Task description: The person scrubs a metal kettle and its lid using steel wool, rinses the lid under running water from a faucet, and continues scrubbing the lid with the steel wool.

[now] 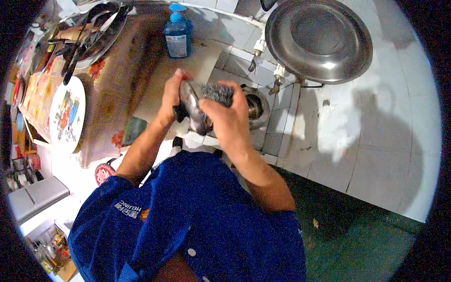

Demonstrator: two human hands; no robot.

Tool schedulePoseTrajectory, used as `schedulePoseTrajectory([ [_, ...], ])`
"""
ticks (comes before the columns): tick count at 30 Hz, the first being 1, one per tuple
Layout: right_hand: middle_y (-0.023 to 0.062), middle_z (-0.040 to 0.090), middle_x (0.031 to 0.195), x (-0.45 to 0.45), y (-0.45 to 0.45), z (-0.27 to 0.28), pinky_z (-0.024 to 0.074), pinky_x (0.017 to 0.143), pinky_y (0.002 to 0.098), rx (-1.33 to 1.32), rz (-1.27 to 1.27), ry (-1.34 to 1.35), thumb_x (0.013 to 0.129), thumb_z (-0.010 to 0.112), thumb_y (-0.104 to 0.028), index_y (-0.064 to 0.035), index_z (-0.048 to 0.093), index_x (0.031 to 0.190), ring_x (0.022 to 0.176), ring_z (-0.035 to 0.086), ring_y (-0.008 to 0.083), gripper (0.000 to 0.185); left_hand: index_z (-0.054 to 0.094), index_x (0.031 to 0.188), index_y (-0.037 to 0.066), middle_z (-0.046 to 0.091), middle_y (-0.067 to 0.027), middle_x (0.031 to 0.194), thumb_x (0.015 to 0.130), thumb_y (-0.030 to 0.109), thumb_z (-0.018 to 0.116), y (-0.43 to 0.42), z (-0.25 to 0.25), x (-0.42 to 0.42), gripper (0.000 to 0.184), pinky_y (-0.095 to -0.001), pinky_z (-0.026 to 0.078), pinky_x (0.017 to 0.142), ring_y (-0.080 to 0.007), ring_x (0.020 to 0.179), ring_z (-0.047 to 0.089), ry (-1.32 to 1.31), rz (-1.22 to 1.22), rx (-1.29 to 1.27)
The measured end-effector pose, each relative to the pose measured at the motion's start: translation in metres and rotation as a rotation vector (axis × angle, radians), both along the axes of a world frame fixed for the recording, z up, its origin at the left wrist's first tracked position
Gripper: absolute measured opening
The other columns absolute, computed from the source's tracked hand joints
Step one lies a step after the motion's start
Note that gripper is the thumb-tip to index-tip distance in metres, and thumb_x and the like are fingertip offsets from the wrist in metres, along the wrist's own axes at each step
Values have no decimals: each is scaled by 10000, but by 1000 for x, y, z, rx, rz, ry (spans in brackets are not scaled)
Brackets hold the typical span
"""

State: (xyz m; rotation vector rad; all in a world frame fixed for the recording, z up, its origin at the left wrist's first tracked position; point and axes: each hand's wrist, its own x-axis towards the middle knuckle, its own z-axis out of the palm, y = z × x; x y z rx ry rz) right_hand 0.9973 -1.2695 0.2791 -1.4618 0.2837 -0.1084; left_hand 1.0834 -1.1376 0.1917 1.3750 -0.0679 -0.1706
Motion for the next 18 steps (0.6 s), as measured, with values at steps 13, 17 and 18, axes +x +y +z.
schedulePoseTrajectory([
  [13, 56, 582, 899, -8, 5, -18, 472, 687, 245, 20, -11, -92, 759, 725, -141, -10, 490, 1119, 772, 555, 109, 449, 587, 759, 11, 574, 5, 706, 930, 279, 519, 1, 21, 9, 325, -269, 408, 561, -114, 601, 498, 299, 79, -231],
  [17, 60, 580, 861, 14, -11, -21, 470, 689, 251, 100, 44, 72, 743, 698, -103, 17, 496, 1085, 768, 557, 118, 414, 537, 655, -26, 527, -49, 621, 902, 211, 550, 9, 22, 5, 342, -276, 386, 546, -93, 594, 450, -391, -368, 241],
  [18, 60, 583, 855, 22, -15, -19, 471, 684, 253, 161, 72, 126, 738, 691, -93, 23, 498, 1073, 753, 561, 120, 403, 529, 649, -29, 489, -75, 594, 897, 213, 553, 7, 22, 5, 347, -288, 377, 525, -80, 571, 433, -430, -403, 353],
])
